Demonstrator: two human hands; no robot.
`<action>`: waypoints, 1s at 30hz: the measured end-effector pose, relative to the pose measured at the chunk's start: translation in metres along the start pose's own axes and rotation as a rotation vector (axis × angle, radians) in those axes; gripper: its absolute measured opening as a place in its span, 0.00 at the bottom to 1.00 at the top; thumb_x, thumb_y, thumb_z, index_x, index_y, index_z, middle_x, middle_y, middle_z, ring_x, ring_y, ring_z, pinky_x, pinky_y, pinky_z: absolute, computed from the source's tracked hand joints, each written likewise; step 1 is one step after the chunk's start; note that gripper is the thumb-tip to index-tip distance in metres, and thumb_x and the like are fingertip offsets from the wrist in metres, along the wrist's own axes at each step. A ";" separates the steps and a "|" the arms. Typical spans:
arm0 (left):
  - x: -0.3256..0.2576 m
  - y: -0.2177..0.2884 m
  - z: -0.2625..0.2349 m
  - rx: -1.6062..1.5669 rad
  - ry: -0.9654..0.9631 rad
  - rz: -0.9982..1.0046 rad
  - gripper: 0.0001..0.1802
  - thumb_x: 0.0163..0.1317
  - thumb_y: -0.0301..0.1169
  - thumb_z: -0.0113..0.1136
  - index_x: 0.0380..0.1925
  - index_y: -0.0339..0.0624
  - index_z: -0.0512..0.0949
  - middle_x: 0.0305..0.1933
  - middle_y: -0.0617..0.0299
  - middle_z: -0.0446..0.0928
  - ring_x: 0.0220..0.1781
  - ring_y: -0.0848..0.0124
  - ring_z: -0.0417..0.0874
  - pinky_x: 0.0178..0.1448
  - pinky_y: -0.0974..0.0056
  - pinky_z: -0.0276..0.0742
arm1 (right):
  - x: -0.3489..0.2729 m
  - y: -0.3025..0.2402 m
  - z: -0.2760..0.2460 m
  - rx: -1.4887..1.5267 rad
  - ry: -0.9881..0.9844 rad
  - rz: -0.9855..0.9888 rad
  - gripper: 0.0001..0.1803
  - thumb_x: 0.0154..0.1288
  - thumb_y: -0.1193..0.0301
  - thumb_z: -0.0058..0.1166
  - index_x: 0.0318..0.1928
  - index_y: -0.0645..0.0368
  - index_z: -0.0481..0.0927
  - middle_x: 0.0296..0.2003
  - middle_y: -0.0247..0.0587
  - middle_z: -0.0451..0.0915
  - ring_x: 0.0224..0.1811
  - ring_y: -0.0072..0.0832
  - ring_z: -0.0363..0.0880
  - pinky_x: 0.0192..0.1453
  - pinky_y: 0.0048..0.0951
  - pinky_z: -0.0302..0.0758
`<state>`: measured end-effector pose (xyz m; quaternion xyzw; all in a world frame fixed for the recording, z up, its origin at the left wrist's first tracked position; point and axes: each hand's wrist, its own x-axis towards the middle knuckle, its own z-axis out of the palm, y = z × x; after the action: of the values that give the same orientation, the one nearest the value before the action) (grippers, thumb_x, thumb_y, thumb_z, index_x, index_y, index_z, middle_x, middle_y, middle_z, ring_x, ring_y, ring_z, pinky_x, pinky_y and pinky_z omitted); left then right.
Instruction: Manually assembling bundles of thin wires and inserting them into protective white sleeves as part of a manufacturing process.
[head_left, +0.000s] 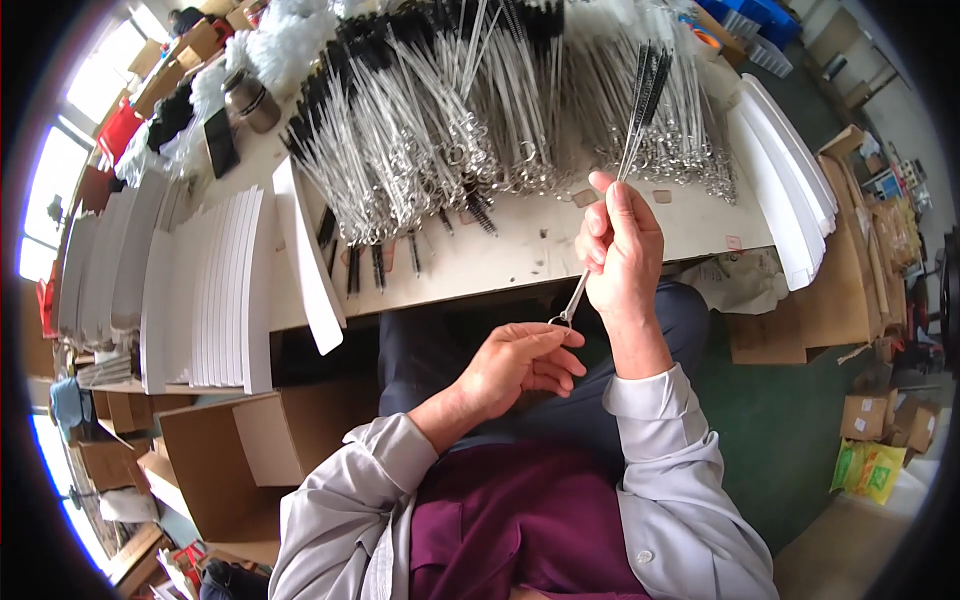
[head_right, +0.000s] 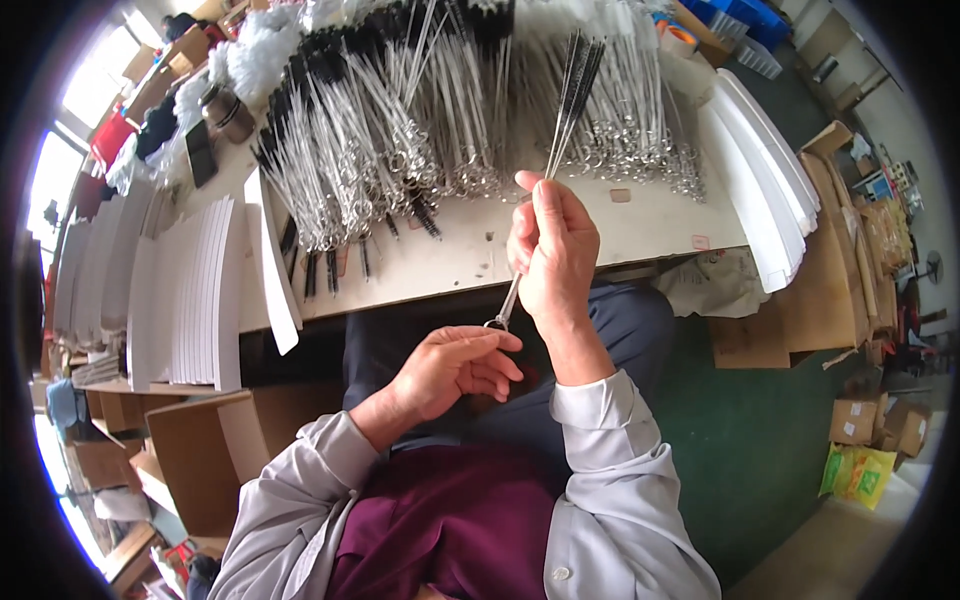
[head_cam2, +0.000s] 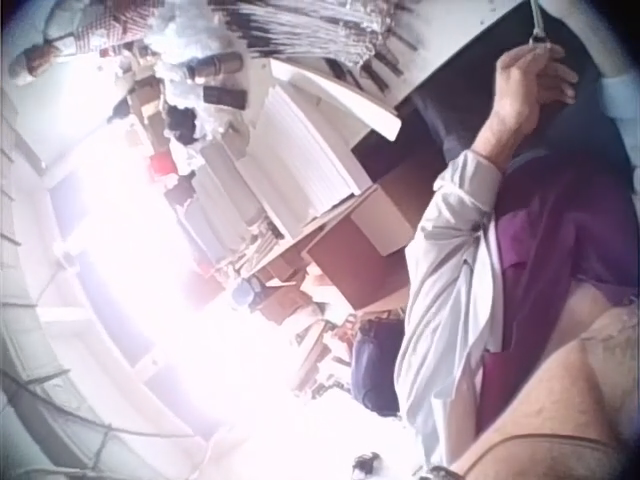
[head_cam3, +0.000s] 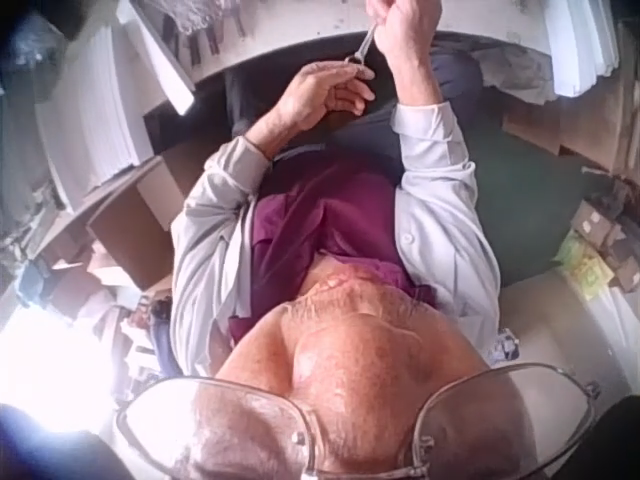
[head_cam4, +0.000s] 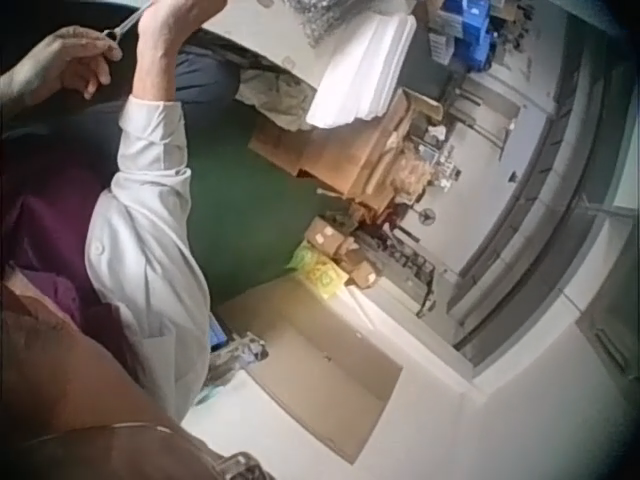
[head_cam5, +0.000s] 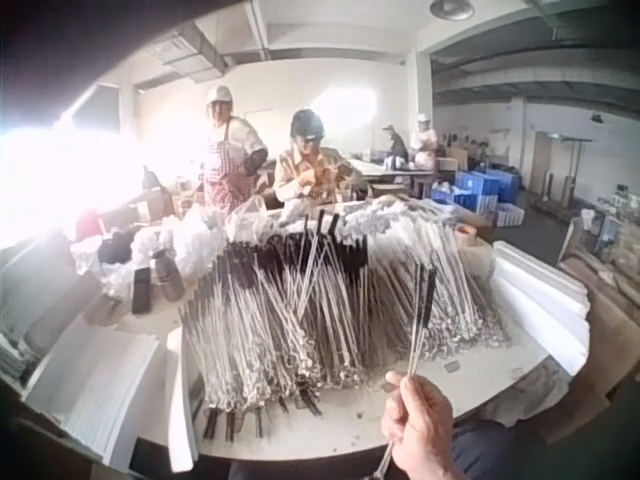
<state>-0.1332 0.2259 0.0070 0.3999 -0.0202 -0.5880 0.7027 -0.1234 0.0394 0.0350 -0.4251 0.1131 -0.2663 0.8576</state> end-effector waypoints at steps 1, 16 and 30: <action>0.005 0.000 0.003 0.013 -0.010 -0.007 0.19 0.80 0.37 0.52 0.54 0.30 0.80 0.42 0.48 0.87 0.38 0.64 0.89 0.48 0.60 0.87 | 0.003 -0.002 -0.008 -0.013 0.031 -0.007 0.17 0.82 0.61 0.54 0.52 0.63 0.83 0.23 0.28 0.73 0.16 0.14 0.63 0.18 0.21 0.57; 0.134 0.119 0.033 1.336 0.431 0.880 0.09 0.66 0.29 0.59 0.35 0.35 0.86 0.29 0.49 0.85 0.30 0.58 0.89 0.38 0.56 0.85 | 0.052 -0.006 -0.120 -0.466 0.280 -0.231 0.17 0.83 0.66 0.48 0.43 0.65 0.85 0.21 0.23 0.68 0.22 0.10 0.60 0.25 0.19 0.56; 0.171 0.184 0.038 2.522 0.382 0.750 0.09 0.60 0.31 0.63 0.34 0.40 0.87 0.47 0.52 0.82 0.65 0.53 0.74 0.70 0.47 0.69 | 0.047 -0.003 -0.116 -0.477 0.319 -0.272 0.16 0.82 0.67 0.48 0.43 0.64 0.85 0.21 0.26 0.69 0.23 0.14 0.63 0.27 0.22 0.61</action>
<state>0.0494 0.0590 0.0649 0.8193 -0.5581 0.1261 -0.0363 -0.1341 -0.0654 -0.0323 -0.5784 0.2473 -0.4080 0.6617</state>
